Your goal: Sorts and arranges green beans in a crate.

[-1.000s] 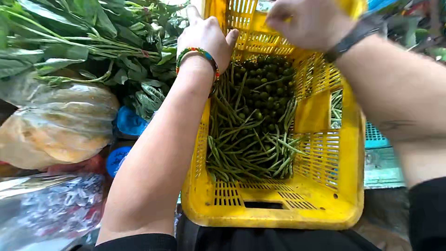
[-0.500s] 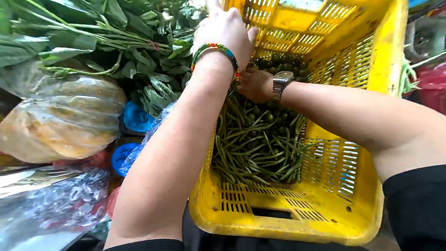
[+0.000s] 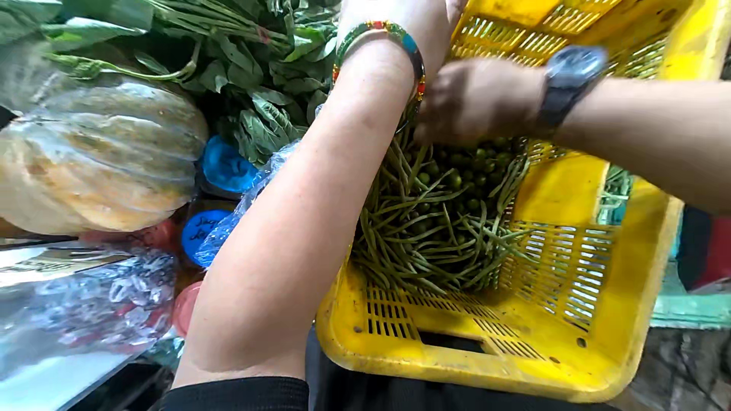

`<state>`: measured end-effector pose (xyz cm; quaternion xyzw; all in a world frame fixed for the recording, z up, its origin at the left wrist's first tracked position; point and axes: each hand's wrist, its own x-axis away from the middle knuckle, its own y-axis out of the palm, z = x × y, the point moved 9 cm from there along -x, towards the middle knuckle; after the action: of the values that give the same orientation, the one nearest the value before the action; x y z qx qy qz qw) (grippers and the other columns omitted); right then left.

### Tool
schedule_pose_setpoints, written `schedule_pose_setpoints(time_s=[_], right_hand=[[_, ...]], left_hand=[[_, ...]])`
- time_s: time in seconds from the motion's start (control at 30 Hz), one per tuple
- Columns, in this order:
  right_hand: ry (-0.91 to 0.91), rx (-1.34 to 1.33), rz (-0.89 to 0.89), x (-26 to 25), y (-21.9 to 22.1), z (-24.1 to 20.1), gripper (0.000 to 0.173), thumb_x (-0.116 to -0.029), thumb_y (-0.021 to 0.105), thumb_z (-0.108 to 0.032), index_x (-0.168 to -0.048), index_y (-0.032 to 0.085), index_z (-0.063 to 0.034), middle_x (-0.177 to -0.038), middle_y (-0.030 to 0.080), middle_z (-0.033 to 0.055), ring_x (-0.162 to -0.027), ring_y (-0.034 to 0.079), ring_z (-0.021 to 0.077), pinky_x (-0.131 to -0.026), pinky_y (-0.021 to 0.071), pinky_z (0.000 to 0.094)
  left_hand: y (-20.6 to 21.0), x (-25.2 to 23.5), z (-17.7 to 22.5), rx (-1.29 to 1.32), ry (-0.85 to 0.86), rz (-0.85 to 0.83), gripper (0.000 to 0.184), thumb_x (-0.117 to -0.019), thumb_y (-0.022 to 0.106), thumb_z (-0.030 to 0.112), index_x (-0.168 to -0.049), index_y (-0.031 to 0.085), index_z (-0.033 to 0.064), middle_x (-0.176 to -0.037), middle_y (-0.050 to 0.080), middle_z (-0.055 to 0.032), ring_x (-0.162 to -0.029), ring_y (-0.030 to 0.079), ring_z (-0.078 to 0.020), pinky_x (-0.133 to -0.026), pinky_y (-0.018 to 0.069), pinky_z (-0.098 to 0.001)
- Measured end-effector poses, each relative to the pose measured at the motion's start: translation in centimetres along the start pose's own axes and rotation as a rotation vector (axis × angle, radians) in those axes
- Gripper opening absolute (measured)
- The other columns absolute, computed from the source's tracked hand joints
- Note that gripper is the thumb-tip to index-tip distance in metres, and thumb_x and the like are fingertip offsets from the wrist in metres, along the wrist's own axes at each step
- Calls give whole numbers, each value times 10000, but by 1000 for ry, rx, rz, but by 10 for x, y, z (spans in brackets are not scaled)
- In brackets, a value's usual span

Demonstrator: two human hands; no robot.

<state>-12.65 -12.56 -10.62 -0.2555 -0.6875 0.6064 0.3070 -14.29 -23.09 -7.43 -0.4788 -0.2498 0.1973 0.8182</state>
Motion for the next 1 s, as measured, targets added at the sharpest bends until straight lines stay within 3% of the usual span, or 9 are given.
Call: schedule_pose_setpoints(time_s=[0.13, 0.23, 0.37, 0.4, 0.53, 0.67, 0.8, 0.93, 1.0], right_hand=[[-101, -56, -169, -34, 79, -37, 469, -931, 613, 66, -1369, 644, -98, -1467, 578, 158, -1380, 517, 365, -1141, 406, 544], [-95, 25, 91, -36, 109, -26, 474, -863, 675, 47, -1292, 693, -152, -1303, 683, 160, -1251, 625, 348, -1102, 434, 528], [10, -5, -198, -40, 105, -19, 560, -870, 690, 69, -1391, 614, -120, -1362, 624, 194, -1301, 571, 391, -1168, 344, 569], [30, -7, -203, -42, 103, -18, 527, -882, 688, 56, -1383, 614, -89, -1373, 624, 188, -1308, 573, 387, -1158, 365, 570], [90, 89, 31, -49, 96, -19, 261, -913, 645, 45, -1153, 708, -35, -1163, 722, 127, -1056, 695, 337, -906, 540, 508], [304, 34, -219, -50, 104, -11, 322, -993, 557, 27, -1297, 647, -31, -1309, 632, 176, -1168, 625, 400, -989, 499, 541], [317, -16, -218, -49, 103, -7, 292, -980, 566, 37, -1242, 677, -26, -1312, 628, 222, -1229, 599, 425, -1038, 473, 563], [287, -60, -472, -46, 104, -1, 538, -865, 718, 32, -1378, 595, -74, -1306, 625, 220, -1147, 624, 457, -925, 508, 617], [324, -73, -571, -42, 107, 4, 596, -823, 783, -33, -1383, 586, -92, -1263, 635, 213, -1069, 647, 466, -802, 525, 652]], left_hand=[[-5, 5, -3, -32, -80, -9, 672, -1055, 317, 641, -1119, 723, 109, -1146, 706, -177, -1162, 645, -379, -948, 453, -670], [-8, 6, -4, -61, -107, -3, 699, -1045, 314, 663, -1140, 718, 100, -1168, 705, -178, -1180, 645, -372, -959, 459, -657], [-8, 7, -4, -22, -95, -5, 669, -1052, 329, 645, -1126, 718, 106, -1145, 707, -173, -1164, 647, -364, -955, 444, -664], [-8, 7, -3, -21, -93, 0, 662, -1050, 334, 644, -1127, 717, 109, -1148, 707, -168, -1168, 646, -358, -963, 445, -659], [-8, 8, -3, -46, -84, -11, 685, -1053, 317, 647, -1124, 714, 94, -1160, 701, -176, -1172, 643, -370, -952, 454, -661], [-10, 9, -3, -68, -100, -11, 689, -1045, 315, 663, -1169, 703, 107, -1176, 703, -168, -1181, 647, -360, -953, 470, -642], [-12, 9, -6, -31, -115, 13, 652, -1032, 347, 675, -1190, 700, 150, -1168, 710, -139, -1173, 654, -331, -954, 472, -629], [-12, 9, -8, -60, -152, 5, 717, -1017, 331, 702, -1334, 645, 140, -1455, 553, -169, -1278, 597, -345, -1011, 464, -625], [-13, 10, -7, -87, -160, 10, 735, -1010, 332, 709, -1323, 640, 120, -1518, 479, -184, -1264, 603, -356, -989, 488, -606]])
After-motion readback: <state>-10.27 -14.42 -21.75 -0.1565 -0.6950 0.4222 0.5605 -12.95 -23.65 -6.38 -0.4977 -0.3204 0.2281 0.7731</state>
